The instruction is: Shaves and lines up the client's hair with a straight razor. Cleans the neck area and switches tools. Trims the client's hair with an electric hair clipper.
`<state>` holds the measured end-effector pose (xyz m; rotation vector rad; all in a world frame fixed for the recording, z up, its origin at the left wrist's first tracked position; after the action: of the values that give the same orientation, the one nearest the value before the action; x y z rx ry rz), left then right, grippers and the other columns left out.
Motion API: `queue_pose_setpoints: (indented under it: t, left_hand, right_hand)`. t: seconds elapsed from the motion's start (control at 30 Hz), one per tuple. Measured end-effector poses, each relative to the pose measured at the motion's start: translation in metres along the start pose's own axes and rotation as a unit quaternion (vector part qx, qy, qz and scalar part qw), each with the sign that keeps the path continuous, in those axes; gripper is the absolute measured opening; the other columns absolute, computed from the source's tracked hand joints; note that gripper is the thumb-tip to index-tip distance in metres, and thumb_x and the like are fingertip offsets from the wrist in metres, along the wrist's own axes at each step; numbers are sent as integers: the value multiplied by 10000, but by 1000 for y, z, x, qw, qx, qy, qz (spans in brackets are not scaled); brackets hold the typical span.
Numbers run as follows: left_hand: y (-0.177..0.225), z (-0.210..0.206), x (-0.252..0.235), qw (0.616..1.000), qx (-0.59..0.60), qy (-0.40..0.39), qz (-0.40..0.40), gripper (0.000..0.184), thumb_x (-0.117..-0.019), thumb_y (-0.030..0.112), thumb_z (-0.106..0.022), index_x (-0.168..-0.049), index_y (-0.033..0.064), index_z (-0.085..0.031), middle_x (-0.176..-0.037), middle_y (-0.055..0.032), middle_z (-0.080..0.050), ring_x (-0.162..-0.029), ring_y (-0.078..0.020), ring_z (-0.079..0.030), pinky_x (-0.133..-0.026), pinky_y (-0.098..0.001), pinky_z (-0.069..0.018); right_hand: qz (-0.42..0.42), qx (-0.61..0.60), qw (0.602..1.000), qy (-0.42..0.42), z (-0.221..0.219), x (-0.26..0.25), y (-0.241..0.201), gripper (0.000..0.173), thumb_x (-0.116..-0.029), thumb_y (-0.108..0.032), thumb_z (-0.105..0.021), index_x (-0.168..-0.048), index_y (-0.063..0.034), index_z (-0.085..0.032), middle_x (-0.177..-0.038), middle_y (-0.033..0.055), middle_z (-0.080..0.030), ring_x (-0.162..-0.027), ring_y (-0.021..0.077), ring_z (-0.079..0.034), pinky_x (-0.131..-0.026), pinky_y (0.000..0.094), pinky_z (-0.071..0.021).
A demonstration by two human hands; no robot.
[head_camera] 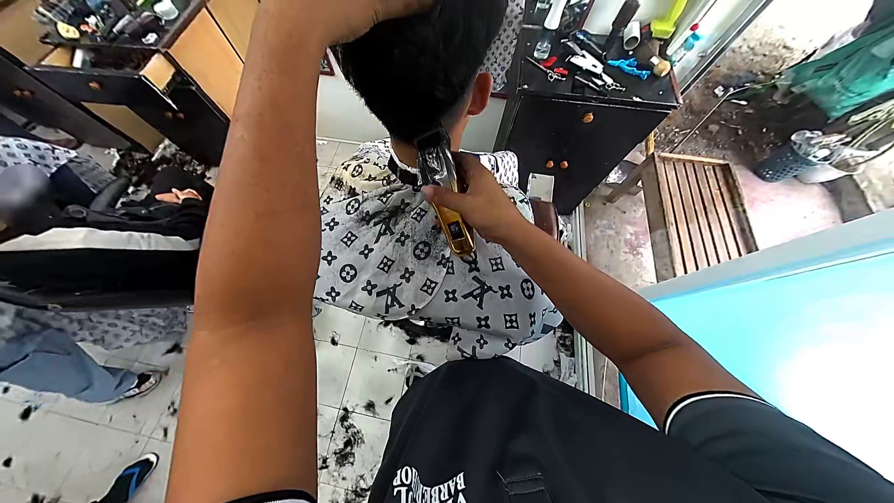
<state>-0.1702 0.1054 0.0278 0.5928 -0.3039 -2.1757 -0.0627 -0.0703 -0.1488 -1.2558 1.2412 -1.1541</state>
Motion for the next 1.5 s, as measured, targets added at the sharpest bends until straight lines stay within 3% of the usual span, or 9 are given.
queue_pose_setpoints:
  t: [0.17,0.27,0.33,0.47,0.7,0.93,1.1,1.23,1.5]
  left_hand:
    - [20,21,18,998,-12,10,63,839,-761,754,-728,-1244,69,-685,-1215,-203,-675,-1199,-348,-624,-1051,-635,-431]
    - [25,25,19,999,-5,15,41,846,-791,688,-758,-1376,91,-623,-1351,-179,-634,-1314,-315,-569,-1132,-571,-406]
    - [27,23,22,999,3,20,33,842,-779,670,-778,-1372,92,-630,-1336,-174,-642,-1291,-309,-584,-1110,-546,-442]
    - [27,26,25,998,26,57,6,803,-745,630,-833,-1317,88,-677,-1277,-191,-663,-1233,-319,-616,-1054,-537,-497]
    - [19,22,26,998,16,45,35,910,-764,677,-796,-1462,136,-578,-1390,-212,-567,-1208,-333,-617,-974,-552,-540]
    - [63,41,55,984,-48,164,-48,822,-831,607,-776,-1500,187,-549,-1366,-210,-532,-1024,-289,-665,-780,-429,-597]
    - [68,16,55,995,-56,86,12,985,-717,785,-752,-1496,218,-547,-1449,-187,-480,-1150,-312,-621,-863,-521,-581]
    - [68,12,54,992,-69,101,6,1004,-667,725,-836,-1493,231,-548,-1431,-213,-484,-1130,-333,-634,-845,-535,-594]
    - [60,8,35,996,-69,63,6,965,-710,734,-785,-1493,224,-543,-1517,-261,-426,-1293,-415,-541,-1020,-595,-493]
  right_hand:
    - [-111,-138,984,6,-11,7,8,397,-1000,-158,-665,-1326,-29,-478,-1040,136,-668,-864,257,-721,-735,438,-641]
    - [-50,-31,998,26,-10,4,3,605,-946,-203,-744,-1434,-44,-422,-1155,160,-643,-907,270,-714,-755,461,-643]
    - [-38,3,999,18,-10,8,7,678,-933,-271,-766,-1476,-95,-401,-1208,163,-640,-919,287,-710,-764,480,-636]
    - [-70,-61,995,26,-15,7,9,542,-996,-175,-664,-1437,-3,-400,-1097,169,-672,-865,280,-730,-734,453,-653]
    - [-46,-31,998,42,-13,8,5,516,-977,-154,-660,-1406,14,-427,-1091,163,-666,-855,257,-729,-702,437,-649]
    - [-60,-35,997,27,16,14,4,526,-960,-123,-649,-1425,-11,-429,-1069,151,-668,-835,253,-729,-692,443,-647]
    - [-20,73,997,16,40,10,2,684,-850,-259,-764,-1432,-35,-481,-1131,152,-676,-868,255,-726,-706,446,-643]
    - [-47,15,999,-20,43,13,-7,547,-960,-295,-609,-1416,-48,-436,-1043,120,-683,-801,252,-732,-634,438,-647]
    - [-91,25,994,-47,52,1,9,527,-978,-205,-674,-1425,-38,-451,-1065,157,-673,-808,254,-713,-692,433,-639]
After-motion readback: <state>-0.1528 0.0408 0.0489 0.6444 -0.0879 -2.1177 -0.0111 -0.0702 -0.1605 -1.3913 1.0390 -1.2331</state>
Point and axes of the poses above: each hand's wrist, its own x-axis away from the middle knuckle, its own z-axis out of the back of the hand, y = z × x, the point moved 8 cm from there along -x, towards the middle knuckle
